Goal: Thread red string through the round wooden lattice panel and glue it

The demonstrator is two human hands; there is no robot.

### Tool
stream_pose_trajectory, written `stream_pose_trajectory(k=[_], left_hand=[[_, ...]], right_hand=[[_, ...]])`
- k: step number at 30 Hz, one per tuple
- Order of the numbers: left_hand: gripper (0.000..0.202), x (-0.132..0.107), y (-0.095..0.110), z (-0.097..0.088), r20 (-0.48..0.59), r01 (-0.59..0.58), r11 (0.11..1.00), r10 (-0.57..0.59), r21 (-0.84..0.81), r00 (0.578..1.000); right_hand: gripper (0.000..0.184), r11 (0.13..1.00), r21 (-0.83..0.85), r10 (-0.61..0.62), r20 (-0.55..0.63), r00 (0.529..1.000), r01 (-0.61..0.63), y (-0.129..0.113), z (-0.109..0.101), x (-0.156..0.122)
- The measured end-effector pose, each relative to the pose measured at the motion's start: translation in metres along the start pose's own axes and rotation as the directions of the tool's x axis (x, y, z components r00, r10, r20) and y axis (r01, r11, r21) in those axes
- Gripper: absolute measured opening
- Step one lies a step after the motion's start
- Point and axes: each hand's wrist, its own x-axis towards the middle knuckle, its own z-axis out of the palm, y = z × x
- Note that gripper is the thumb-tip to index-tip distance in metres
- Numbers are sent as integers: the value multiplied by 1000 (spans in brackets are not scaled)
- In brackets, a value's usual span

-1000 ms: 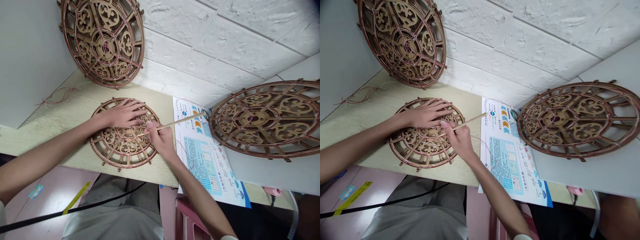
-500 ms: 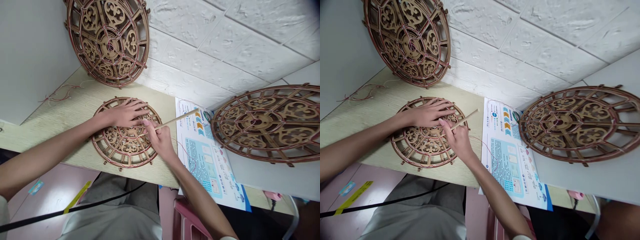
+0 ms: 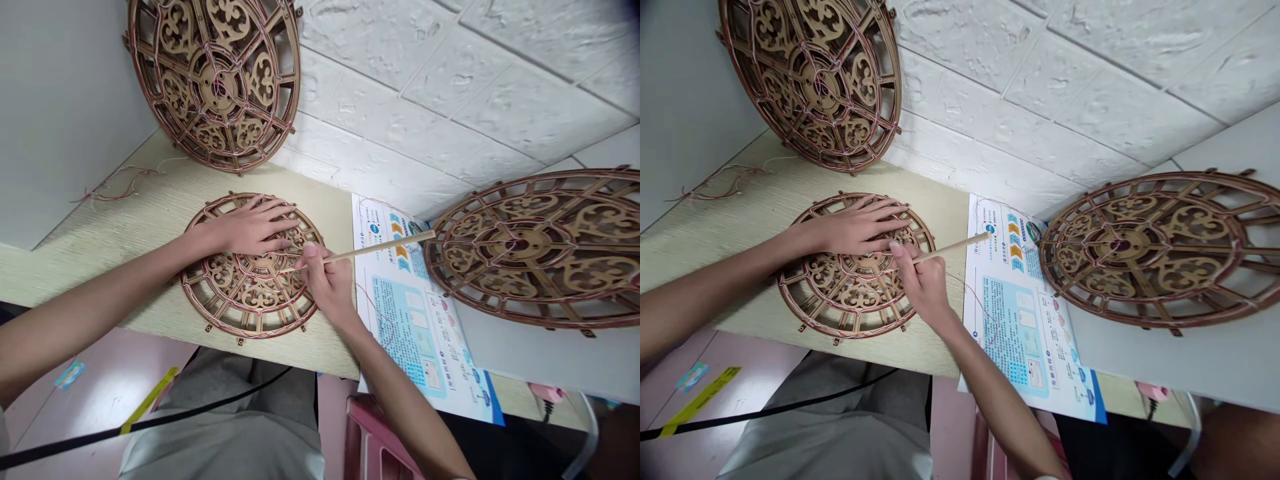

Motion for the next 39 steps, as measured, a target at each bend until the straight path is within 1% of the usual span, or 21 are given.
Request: stream_pose_trajectory(k=[4,8,12,17,20,25,32,36,39], left_hand=[[66,0,1,-1,15,-1,1000,0,16,1000],[66,0,1,-1,11,11,1000,-11,18,1000],[67,0,0,2,-1,12,1000,-12,-1,1000],[65,-1,0,1,0,15,1000,-15,-24,1000],[65,-1,1,-1,2,10,999,-10,-30,1000],[66,-1,3,-3,14,15,999,-14,-50,1000],[66,-1,-1,1,17,7,997,-6,-72,1000],[64,-2,-4,3,-2,1,998,-1,-63,1000],[64,-2,-5,3,14,8,999,-8,-44,1000]], right_hand=[[69,1000,-12,22,25,999,-22,3,2,0],[66,1000,6,26,19,999,-26,4,4,2],[61,1000,10,8,19,1000,-9,5,4,2],[61,1000,9,-21,18,1000,20,6,4,1],[62,999,-7,-35,38,999,36,5,3,2],[58,999,-29,-33,101,994,36,1,4,4],[53,998,-48,-32,135,990,39,-6,6,7],[54,997,-55,-50,148,988,58,-7,8,10],[58,997,-43,-60,131,990,66,-4,9,9]])
